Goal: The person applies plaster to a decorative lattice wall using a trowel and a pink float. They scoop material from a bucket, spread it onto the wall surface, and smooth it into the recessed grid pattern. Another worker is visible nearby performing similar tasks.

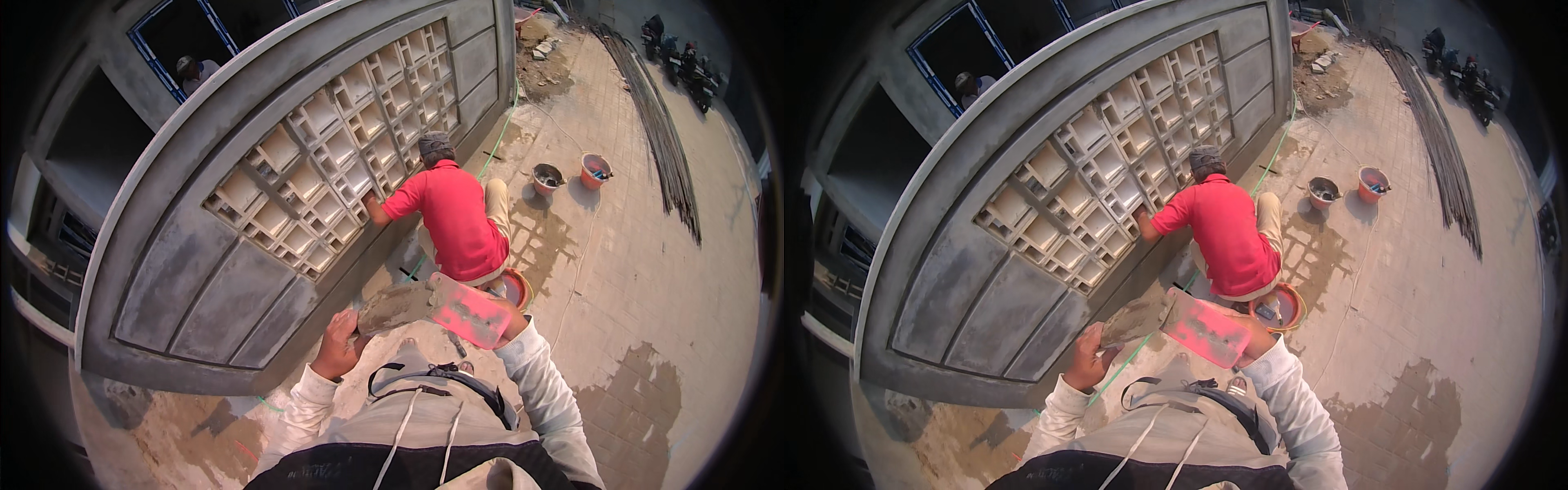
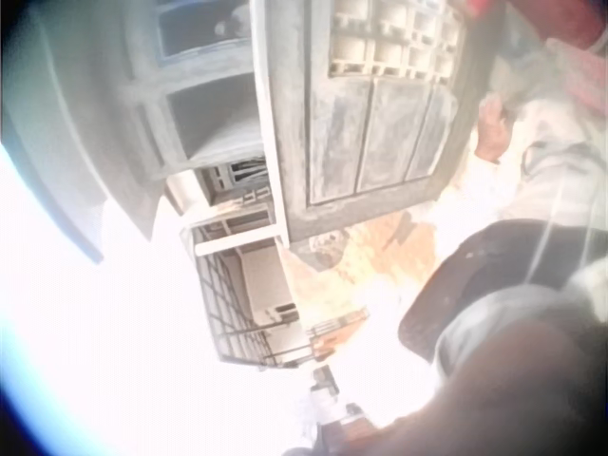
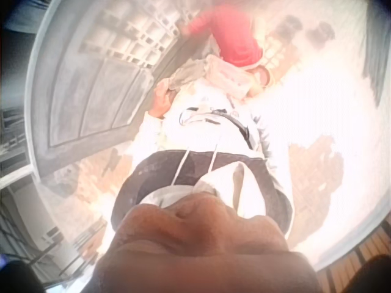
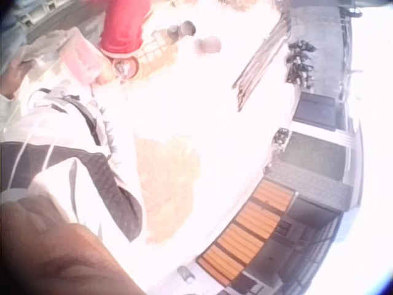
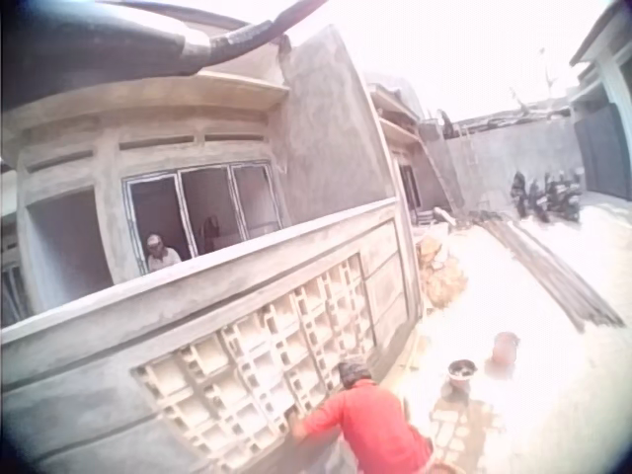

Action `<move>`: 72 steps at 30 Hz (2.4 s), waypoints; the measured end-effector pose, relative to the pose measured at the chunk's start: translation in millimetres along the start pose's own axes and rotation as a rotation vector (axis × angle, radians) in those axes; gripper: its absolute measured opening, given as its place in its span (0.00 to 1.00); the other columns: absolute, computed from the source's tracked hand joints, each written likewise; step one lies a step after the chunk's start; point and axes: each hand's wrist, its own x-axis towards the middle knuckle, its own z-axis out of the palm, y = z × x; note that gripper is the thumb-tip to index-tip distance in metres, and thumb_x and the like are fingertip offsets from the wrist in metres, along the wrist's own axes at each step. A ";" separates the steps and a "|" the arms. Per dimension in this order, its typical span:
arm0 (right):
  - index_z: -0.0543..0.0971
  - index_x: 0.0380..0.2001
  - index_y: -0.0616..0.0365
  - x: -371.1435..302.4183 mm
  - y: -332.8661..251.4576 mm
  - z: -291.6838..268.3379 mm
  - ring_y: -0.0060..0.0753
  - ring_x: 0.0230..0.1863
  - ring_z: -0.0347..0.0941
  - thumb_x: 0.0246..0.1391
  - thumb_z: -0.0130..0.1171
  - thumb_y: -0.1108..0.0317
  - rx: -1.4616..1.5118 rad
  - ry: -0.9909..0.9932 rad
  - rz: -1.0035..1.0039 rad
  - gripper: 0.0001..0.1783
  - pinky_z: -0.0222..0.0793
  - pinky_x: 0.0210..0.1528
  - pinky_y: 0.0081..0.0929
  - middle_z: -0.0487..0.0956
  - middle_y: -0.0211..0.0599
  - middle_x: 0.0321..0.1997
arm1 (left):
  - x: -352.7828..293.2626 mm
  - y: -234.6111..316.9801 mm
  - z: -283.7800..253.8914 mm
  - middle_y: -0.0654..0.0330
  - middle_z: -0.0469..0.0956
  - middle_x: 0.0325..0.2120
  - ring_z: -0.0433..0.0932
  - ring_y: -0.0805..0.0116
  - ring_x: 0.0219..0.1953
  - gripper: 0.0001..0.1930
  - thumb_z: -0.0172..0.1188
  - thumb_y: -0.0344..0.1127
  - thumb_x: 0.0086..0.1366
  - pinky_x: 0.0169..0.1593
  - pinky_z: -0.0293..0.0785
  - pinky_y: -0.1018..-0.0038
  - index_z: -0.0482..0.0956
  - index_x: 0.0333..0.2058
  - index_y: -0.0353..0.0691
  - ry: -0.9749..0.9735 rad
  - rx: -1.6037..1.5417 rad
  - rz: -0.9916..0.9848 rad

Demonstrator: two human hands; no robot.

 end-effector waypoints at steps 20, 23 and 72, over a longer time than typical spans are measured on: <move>0.72 0.46 0.63 -2.1 34.5 29.1 0.18 0.13 0.59 0.66 0.42 0.63 0.572 0.030 0.170 0.16 0.54 0.11 0.13 0.74 0.41 0.27 | -0.9 16.3 18.1 0.66 0.74 0.37 0.66 0.81 0.34 0.13 0.64 0.34 0.66 0.37 0.65 0.83 0.71 0.44 0.36 -0.080 -0.685 -0.467; 0.72 0.45 0.63 5.0 32.6 30.3 0.16 0.14 0.58 0.66 0.40 0.64 0.567 0.016 0.232 0.16 0.53 0.11 0.12 0.72 0.39 0.26 | -1.2 17.4 25.3 0.66 0.74 0.37 0.66 0.81 0.34 0.12 0.63 0.33 0.67 0.38 0.64 0.83 0.71 0.44 0.36 -0.106 -0.642 -0.470; 0.63 0.68 0.59 0.5 4.9 10.6 0.16 0.19 0.70 0.67 0.42 0.70 0.222 0.073 0.072 0.26 0.59 0.13 0.11 0.79 0.34 0.38 | -10.5 3.0 40.2 0.52 0.80 0.33 0.79 0.65 0.33 0.14 0.66 0.29 0.62 0.41 0.74 0.72 0.75 0.43 0.32 0.025 -0.286 -0.376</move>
